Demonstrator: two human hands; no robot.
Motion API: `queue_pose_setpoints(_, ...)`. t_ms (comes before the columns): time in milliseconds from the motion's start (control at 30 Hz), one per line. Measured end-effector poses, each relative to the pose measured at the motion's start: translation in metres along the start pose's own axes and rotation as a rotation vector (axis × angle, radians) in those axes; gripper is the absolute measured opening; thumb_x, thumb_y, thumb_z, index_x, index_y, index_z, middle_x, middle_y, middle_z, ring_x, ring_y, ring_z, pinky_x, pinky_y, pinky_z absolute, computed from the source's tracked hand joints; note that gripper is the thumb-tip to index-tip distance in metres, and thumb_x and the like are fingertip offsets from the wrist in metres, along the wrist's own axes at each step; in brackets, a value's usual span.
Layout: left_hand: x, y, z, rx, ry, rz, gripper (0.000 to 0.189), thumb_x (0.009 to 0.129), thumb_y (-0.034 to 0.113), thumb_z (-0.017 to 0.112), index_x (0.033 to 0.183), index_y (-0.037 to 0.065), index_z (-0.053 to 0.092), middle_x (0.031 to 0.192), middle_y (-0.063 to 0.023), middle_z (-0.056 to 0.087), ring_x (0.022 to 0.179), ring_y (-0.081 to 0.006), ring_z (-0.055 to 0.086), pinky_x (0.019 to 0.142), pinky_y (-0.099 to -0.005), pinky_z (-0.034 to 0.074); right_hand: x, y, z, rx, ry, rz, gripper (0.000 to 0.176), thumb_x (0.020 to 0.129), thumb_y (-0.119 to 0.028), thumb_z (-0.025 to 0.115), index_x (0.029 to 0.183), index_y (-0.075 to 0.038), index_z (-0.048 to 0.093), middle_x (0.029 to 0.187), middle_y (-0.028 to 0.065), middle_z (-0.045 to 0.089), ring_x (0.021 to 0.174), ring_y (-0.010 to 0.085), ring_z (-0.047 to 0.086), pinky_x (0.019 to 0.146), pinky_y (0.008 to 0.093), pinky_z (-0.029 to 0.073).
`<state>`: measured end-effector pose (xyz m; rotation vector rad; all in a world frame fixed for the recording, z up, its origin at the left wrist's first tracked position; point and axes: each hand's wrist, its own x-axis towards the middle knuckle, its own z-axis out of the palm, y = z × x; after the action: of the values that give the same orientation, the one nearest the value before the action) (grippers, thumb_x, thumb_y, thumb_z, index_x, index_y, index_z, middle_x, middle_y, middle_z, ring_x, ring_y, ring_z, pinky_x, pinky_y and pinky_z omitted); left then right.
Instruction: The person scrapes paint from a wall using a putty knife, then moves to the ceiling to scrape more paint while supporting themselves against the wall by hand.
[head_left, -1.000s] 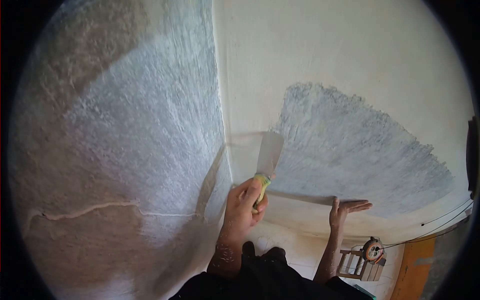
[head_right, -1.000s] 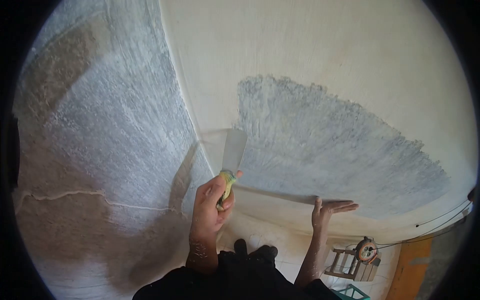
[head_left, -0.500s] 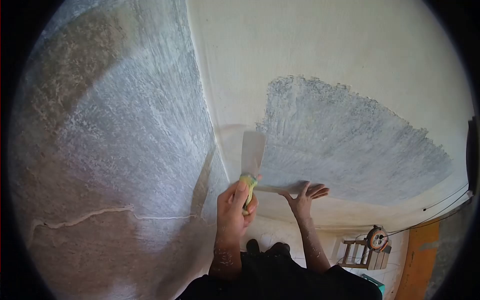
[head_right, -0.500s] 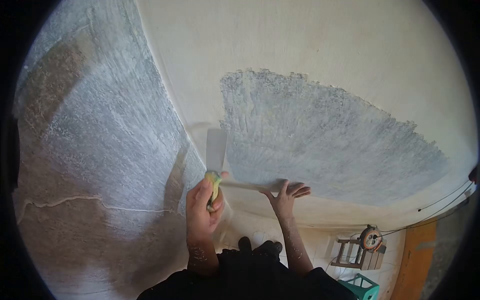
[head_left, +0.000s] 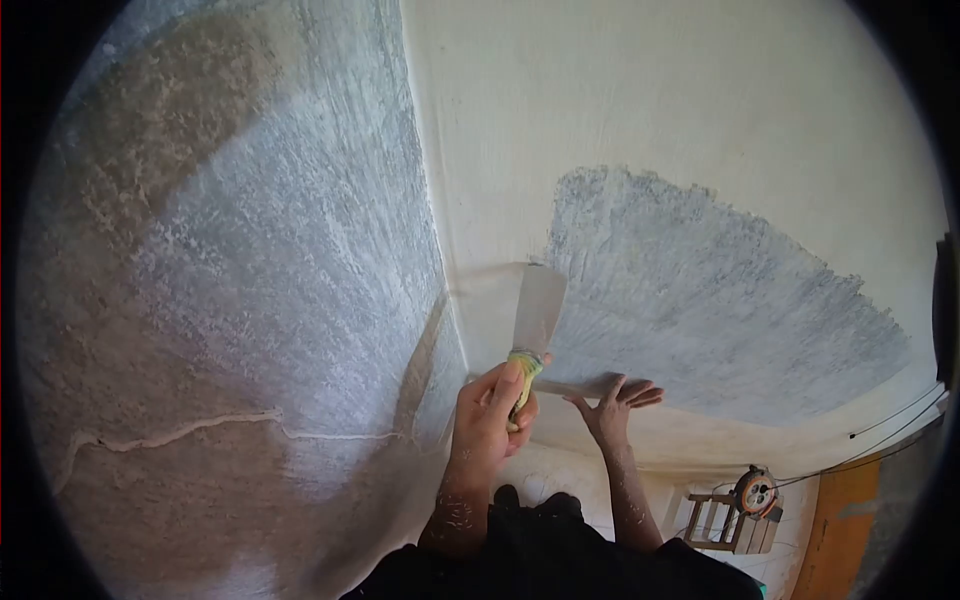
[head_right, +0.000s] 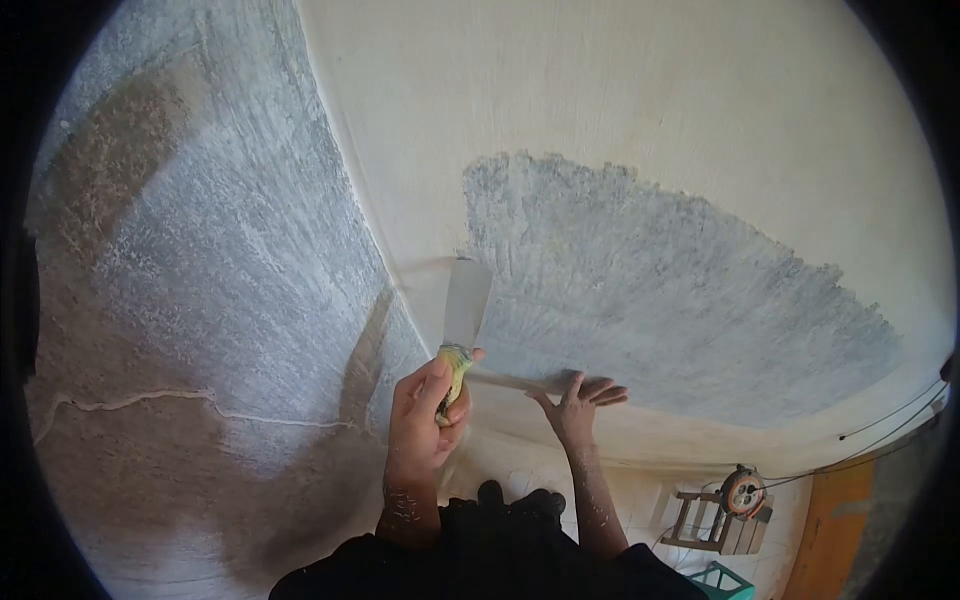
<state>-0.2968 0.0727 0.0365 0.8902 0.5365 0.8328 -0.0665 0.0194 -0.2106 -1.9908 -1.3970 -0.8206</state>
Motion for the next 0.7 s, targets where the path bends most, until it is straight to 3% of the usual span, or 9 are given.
queue_pose_setpoints(400, 0.011, 0.005, 0.006, 0.033, -0.003, 0.109, 0.044, 0.101, 0.030, 0.044, 0.122, -0.007, 0.053, 0.058, 0.0010, 0.042, 0.038, -0.0027, 0.025, 0.034, -0.0187, 0.020, 0.000, -0.001, -0.004, -0.031, -0.027, 0.001, 0.130, 0.068, -0.063, 0.074, 0.148, -0.013, -0.017, 0.140, 0.0363, -0.034, 0.126, 0.0576, -0.033, 0.093, 0.0760, -0.015)
queue_pose_setpoints(500, 0.006, 0.001, 0.001, 0.029, 0.032, 0.003, 0.043, 0.101, 0.031, 0.045, 0.121, -0.006, 0.054, 0.058, 0.0014, 0.041, 0.039, -0.0024, 0.026, 0.034, -0.0189, 0.019, 0.008, -0.001, -0.006, -0.013, -0.025, -0.005, 0.131, 0.068, -0.061, 0.075, 0.148, -0.014, -0.017, 0.140, 0.0369, -0.034, 0.126, 0.0577, -0.034, 0.094, 0.0753, -0.015)
queue_pose_setpoints(700, 0.005, 0.014, 0.006, 0.074, 0.014, 0.032, 0.046, 0.101, 0.033, 0.045, 0.122, -0.005, 0.054, 0.058, 0.0022, 0.041, 0.039, -0.0018, 0.027, 0.033, -0.0191, 0.018, 0.002, -0.004, -0.010, -0.010, -0.046, 0.008, 0.130, 0.069, -0.062, 0.074, 0.148, -0.014, -0.017, 0.140, 0.0365, -0.035, 0.125, 0.0578, -0.035, 0.093, 0.0749, -0.016)
